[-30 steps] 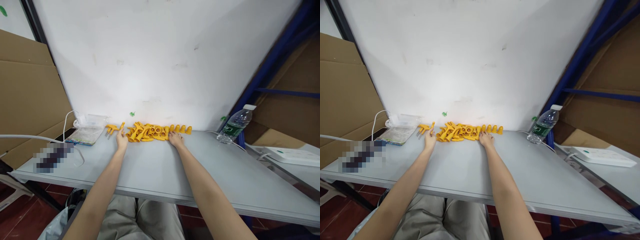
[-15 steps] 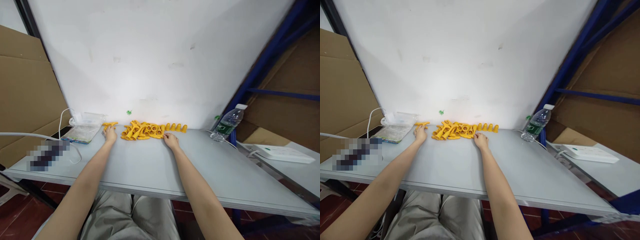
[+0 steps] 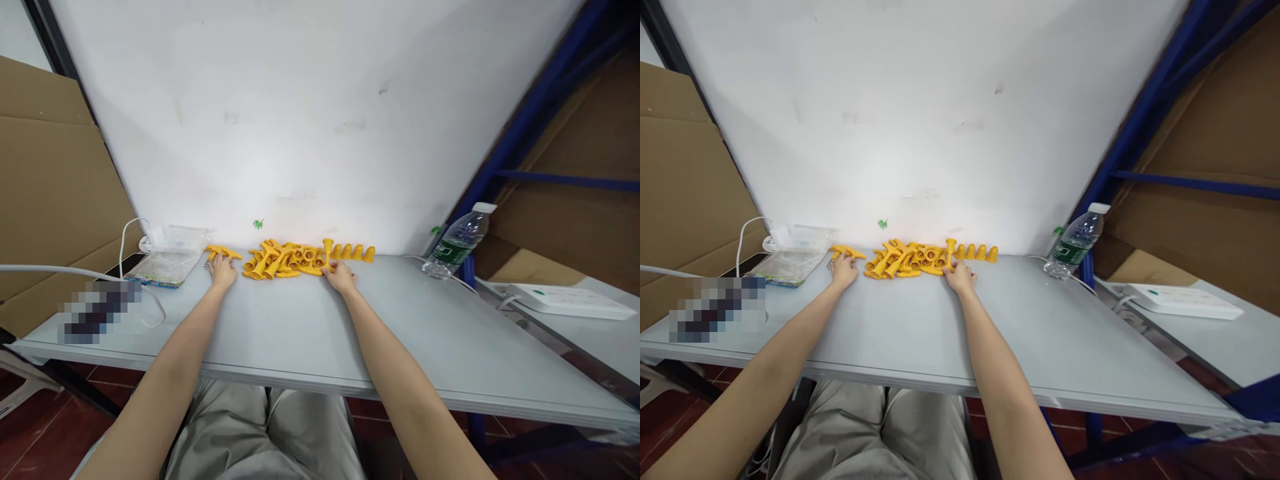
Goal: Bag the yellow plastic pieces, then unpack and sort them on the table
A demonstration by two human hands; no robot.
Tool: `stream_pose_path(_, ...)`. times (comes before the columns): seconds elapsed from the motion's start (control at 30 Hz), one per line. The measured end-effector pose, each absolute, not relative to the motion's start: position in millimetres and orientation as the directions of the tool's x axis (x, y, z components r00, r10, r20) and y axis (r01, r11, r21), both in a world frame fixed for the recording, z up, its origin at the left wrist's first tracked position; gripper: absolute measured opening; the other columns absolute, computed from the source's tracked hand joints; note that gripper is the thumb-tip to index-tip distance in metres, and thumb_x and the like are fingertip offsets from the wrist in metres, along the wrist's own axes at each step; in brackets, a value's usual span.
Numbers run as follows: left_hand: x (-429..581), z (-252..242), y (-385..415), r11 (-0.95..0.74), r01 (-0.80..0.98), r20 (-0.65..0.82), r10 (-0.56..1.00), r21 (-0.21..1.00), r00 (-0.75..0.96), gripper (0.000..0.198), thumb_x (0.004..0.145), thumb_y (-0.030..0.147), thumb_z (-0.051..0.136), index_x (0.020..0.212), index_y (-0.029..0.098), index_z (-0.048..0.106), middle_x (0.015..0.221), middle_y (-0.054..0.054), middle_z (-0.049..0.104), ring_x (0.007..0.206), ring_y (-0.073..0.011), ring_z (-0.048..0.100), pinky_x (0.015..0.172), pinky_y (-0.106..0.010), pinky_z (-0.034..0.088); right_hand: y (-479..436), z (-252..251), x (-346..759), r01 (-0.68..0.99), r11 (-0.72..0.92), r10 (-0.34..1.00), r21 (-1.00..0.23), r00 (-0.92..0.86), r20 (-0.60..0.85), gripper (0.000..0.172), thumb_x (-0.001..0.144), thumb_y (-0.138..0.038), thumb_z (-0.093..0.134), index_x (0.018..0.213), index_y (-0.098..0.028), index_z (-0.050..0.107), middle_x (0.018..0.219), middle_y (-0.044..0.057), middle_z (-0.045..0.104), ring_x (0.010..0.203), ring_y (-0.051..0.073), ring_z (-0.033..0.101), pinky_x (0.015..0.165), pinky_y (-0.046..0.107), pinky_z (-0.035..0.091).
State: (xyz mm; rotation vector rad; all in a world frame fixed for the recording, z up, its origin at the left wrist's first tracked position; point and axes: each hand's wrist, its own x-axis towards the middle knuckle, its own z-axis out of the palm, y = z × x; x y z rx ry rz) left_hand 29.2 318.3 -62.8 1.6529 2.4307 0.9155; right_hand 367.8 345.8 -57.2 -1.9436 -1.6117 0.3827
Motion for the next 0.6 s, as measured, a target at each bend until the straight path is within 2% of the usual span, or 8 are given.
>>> stream_pose_path(0.17,27.3,-63.0,317.3,0.191,0.773,0.299,0.845,0.605,-0.443,0.033,0.071,0.005,0.059,0.097,0.021,0.071,0.144,-0.011,0.049,0.140,-0.0304,0.035,0.117,-0.055,0.019,343.5,-52.1,362.6,0.688,-0.092,0.954,-0.720,0.267,0.133,0.028,0.086,-0.031,0.052,0.112,-0.020,0.056,0.121,0.010,0.065,0.117,0.025,0.058,0.103,0.045,0.034)
stream_pose_path(0.3,33.9,-52.8,312.6,0.126,0.704,0.355,0.793,0.699,-0.495,0.028,0.071,0.004,0.058,0.090,0.020,0.071,0.133,-0.010,0.058,0.133,-0.0293,0.044,0.116,-0.051,0.026,341.9,-40.9,354.3,0.624,0.018,0.930,-0.781,0.275,0.242,0.038,0.088,-0.030,0.047,0.123,-0.018,0.050,0.127,0.013,0.062,0.122,0.024,0.055,0.105,0.043,0.035)
stream_pose_path(0.43,64.8,-30.6,301.7,-0.119,0.668,0.519,0.733,0.735,-0.440,0.025,0.080,0.008,0.052,0.095,0.018,0.070,0.126,-0.011,0.061,0.125,-0.0230,0.052,0.112,-0.039,0.036,337.0,-27.2,329.0,0.547,0.264,0.886,-0.794,0.188,0.424,0.042,0.088,-0.033,0.046,0.126,-0.015,0.048,0.122,0.016,0.063,0.118,0.024,0.056,0.101,0.039,0.041)
stream_pose_path(0.6,120.2,-20.5,278.8,-0.486,0.576,0.690,0.695,0.657,-0.201,0.024,0.090,0.025,0.051,0.106,0.019,0.069,0.113,-0.009,0.066,0.106,-0.0187,0.062,0.097,-0.034,0.049,318.5,-30.0,285.3,0.399,0.551,0.793,-0.733,0.025,0.609,0.041,0.087,-0.041,0.048,0.121,-0.017,0.051,0.113,0.015,0.065,0.107,0.025,0.059,0.093,0.042,0.048)
